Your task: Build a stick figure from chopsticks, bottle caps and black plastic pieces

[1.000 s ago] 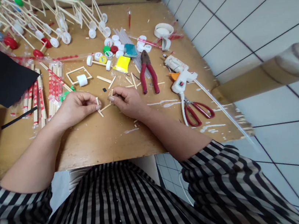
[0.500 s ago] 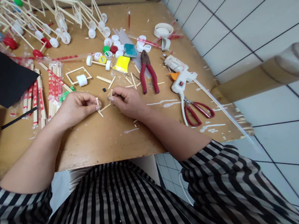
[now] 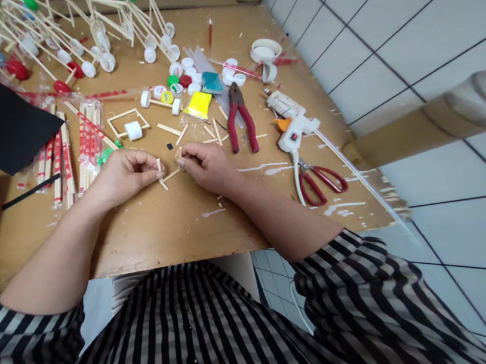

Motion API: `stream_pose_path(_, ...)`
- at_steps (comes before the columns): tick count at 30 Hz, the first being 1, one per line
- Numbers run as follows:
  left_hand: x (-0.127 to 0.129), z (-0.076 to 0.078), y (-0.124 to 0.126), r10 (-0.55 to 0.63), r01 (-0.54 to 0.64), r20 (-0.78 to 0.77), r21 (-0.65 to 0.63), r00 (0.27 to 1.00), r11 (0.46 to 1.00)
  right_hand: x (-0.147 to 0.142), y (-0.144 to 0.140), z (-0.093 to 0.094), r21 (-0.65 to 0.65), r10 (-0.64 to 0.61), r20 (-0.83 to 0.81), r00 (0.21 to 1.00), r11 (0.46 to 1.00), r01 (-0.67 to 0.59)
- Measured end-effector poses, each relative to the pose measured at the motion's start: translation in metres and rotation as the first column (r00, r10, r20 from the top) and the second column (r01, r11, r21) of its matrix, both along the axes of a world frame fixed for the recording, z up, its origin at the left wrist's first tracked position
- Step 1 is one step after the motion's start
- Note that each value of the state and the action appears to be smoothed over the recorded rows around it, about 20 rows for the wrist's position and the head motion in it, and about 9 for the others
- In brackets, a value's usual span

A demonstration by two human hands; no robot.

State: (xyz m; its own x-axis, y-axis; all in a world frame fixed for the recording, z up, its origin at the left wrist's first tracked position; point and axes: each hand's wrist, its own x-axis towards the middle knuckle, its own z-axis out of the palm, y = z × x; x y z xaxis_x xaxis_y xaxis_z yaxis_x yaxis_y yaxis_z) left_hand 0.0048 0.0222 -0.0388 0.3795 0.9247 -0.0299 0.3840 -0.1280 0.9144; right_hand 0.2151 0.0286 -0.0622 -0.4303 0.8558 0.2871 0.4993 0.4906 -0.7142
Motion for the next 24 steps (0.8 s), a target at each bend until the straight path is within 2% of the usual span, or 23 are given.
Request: stream_pose_path(24,0.0009,0.0029,-0.0011,0.029,-0.028,0.008,-0.036,1.0,0.999,-0.0014,-0.0004,0.0004,-0.019,-0.002,0.006,1.0,1.0,0.002)
